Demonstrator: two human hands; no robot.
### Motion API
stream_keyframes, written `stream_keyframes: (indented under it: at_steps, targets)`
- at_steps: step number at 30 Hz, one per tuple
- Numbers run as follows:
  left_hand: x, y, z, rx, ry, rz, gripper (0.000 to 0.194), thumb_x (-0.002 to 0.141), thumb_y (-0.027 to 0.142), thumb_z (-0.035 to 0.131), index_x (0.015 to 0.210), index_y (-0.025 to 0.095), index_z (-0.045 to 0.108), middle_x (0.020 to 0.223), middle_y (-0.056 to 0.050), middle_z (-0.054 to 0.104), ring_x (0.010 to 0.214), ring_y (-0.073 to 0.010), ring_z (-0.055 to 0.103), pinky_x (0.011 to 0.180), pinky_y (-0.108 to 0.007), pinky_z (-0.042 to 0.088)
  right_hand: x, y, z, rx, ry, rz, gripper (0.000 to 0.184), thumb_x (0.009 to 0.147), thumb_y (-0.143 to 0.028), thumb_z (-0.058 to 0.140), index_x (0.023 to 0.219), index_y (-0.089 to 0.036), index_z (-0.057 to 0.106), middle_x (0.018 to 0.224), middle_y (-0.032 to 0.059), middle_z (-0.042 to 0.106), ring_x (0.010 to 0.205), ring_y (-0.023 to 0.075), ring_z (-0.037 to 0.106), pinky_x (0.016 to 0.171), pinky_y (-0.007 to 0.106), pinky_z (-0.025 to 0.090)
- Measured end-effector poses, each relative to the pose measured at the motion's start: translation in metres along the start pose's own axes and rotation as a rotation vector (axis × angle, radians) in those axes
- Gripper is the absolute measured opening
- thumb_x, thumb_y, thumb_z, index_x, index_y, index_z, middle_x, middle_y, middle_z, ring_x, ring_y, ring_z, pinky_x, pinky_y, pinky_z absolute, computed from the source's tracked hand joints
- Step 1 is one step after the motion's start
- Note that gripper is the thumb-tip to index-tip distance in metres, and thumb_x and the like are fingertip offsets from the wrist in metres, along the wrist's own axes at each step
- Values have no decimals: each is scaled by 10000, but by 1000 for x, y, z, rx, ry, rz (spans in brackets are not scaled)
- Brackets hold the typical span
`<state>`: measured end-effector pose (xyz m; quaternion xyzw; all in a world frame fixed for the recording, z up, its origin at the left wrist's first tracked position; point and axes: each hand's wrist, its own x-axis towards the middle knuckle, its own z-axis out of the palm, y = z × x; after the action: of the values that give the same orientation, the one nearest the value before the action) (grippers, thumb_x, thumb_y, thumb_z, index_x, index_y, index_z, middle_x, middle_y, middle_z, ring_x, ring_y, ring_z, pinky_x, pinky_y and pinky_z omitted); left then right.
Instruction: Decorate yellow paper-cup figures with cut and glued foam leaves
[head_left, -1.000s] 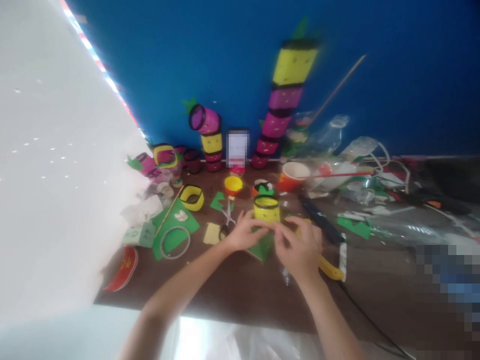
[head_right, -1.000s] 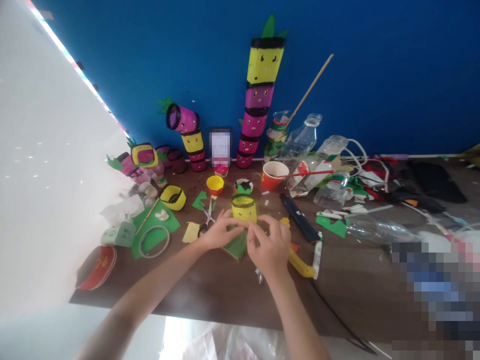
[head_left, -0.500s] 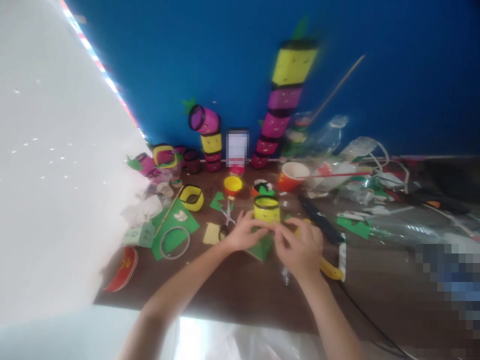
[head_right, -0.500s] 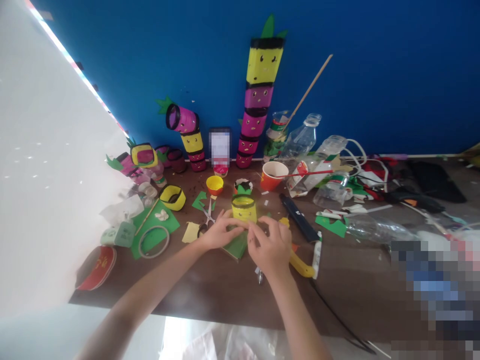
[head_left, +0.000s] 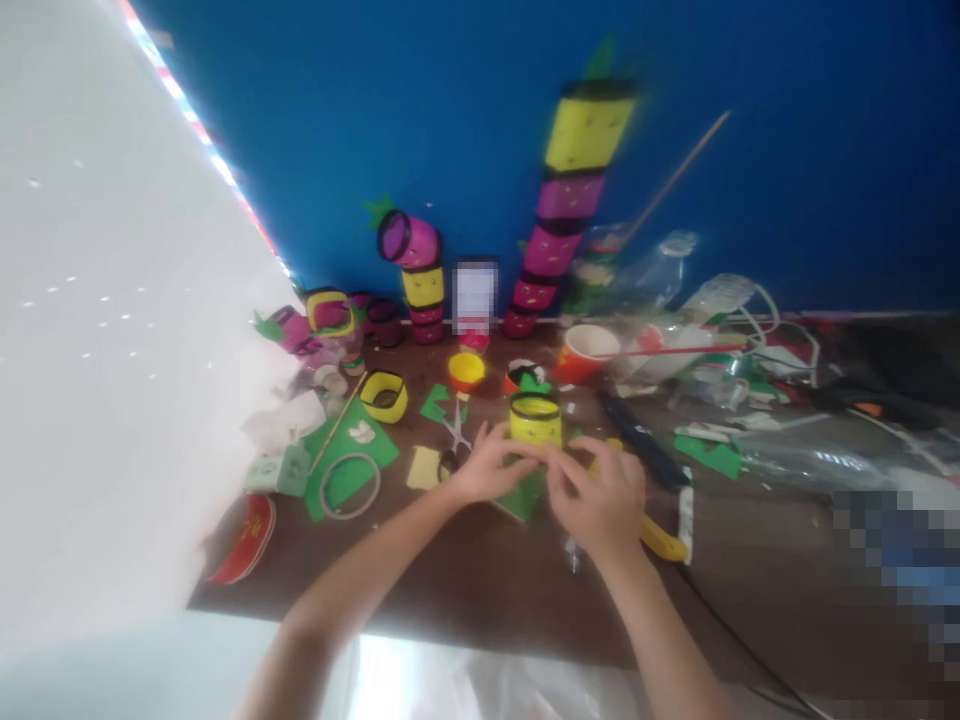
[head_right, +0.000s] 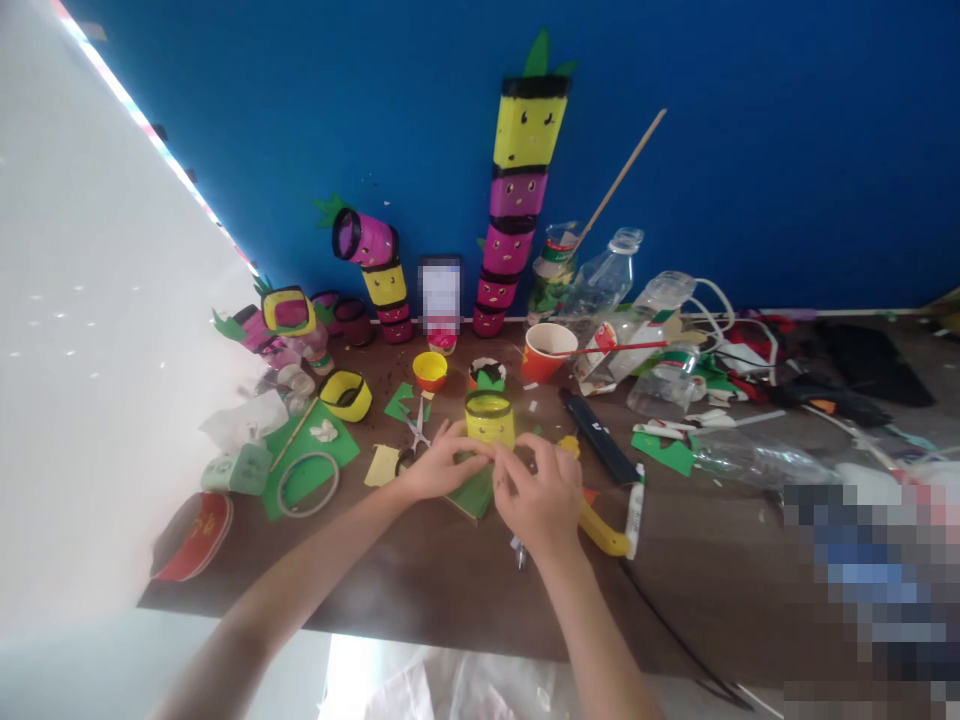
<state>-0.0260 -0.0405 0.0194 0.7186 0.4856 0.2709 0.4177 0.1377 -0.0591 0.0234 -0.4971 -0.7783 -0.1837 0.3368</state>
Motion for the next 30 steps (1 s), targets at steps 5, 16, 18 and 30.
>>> stream_keyframes:
  at_steps: [5,16,18,30]
  targets:
    - [0,-1,1,1,11,-1,202,846,260,506,964,295,668,1240,5,548,1243,-182,404,1115,-495,-41,-2,1,1,-11,11,-22,195,729,-195,588,860,-274,709,890,52,599,727,175,470,687,314,374]
    - [-1,0,0,-32,14,12,205,846,256,500,958,275,671,1236,-9,548,1239,-193,409,1111,-496,-59,-3,0,0,-19,26,-34,191,726,-194,592,865,-264,702,899,55,604,761,191,472,701,316,370]
    - [-1,0,0,-30,15,10,208,848,255,497,965,276,668,1251,-9,539,1248,-194,399,1111,-496,-59,-2,0,0,-21,31,-33,192,726,-189,594,867,-260,703,889,54,605,750,186,471,699,316,372]
    - [0,1,0,-26,8,5,204,843,236,505,958,268,670,1238,-22,545,1243,-186,404,1109,-506,-50,1,-2,-2,-13,18,-34,165,738,-171,604,851,-236,705,864,58,617,724,180,464,695,308,369]
